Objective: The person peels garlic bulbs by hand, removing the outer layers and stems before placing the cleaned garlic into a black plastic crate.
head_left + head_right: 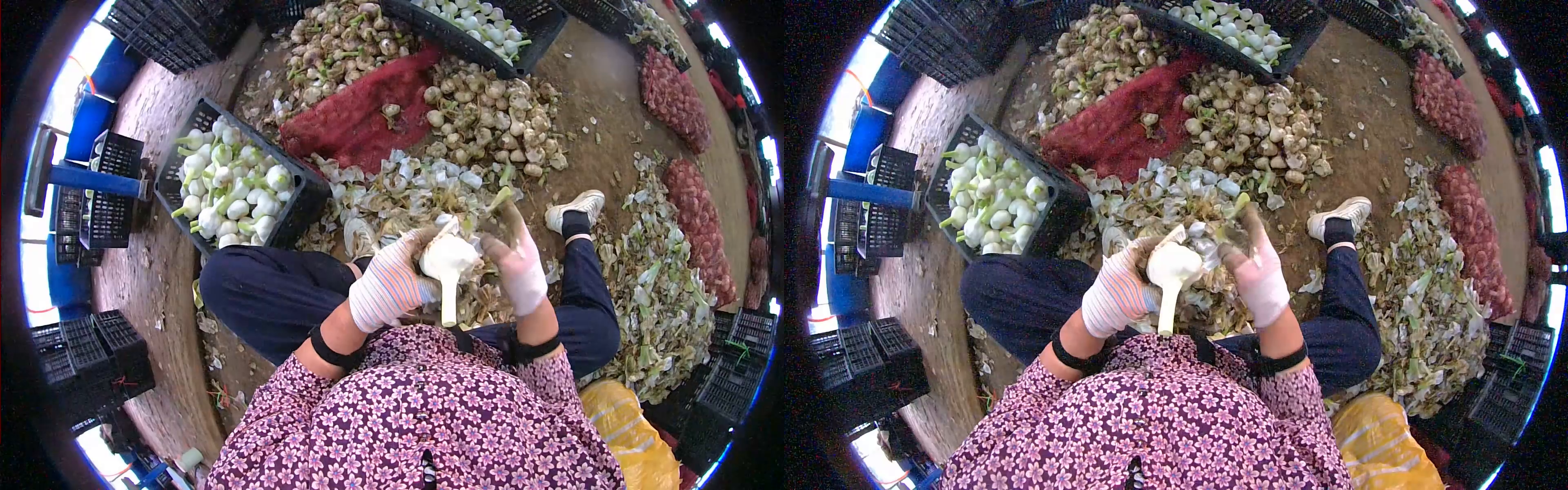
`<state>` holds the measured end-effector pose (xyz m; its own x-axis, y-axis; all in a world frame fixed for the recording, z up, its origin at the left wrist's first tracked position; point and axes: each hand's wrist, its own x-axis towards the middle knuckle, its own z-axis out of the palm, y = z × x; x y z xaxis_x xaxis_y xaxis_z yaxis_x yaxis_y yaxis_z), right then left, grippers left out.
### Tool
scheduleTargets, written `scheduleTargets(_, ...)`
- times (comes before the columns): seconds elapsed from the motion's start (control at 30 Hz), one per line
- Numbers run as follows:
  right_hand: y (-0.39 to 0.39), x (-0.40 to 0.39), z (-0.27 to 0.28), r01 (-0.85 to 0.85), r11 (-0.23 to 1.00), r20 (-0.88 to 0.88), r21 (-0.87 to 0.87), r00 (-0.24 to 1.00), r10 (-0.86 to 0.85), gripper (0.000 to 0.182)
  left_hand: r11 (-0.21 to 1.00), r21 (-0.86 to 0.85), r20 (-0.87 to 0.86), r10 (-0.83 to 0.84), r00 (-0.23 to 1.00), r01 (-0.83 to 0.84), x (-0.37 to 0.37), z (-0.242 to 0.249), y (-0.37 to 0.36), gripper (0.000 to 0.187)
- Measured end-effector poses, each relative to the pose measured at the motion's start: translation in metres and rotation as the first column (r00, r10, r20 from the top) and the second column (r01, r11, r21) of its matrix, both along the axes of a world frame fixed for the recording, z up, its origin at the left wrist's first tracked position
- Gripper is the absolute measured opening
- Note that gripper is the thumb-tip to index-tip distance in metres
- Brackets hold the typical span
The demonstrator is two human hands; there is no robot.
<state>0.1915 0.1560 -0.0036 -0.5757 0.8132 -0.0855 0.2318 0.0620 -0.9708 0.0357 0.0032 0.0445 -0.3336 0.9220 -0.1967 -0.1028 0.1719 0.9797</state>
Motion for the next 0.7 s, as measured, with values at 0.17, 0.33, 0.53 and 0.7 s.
scheduleTargets(0.17, -0.033, -0.006, 0.060, -0.346, 0.764, -0.365, -0.544, 0.918, 0.156, 0.071, 0.987, 0.147, -0.421, 0.000, 0.907, 0.068, 0.000, -0.010, 0.007, 0.075)
scheduleTargets(0.33, -0.036, -0.013, 0.035, -0.325, 0.914, 0.072, 0.245, 0.946, 0.317, 0.069, 0.997, 0.003, -0.113, 0.078, 0.990, -0.079, 0.007, 0.024, 0.009, 0.046)
scheduleTargets(0.53, -0.043, -0.014, 0.049, -0.275, 0.857, -0.200, -0.435, 0.958, 0.205, 0.071, 0.948, -0.137, 0.318, 0.316, 0.894, -0.286, -0.007, 0.021, 0.007, 0.025)
scheduleTargets(0.7, -0.043, -0.018, 0.029, -0.223, 0.767, -0.285, -0.602, 0.957, 0.054, 0.069, 0.923, -0.131, 0.604, 0.364, 0.709, -0.362, -0.010, -0.002, 0.011, 0.023)
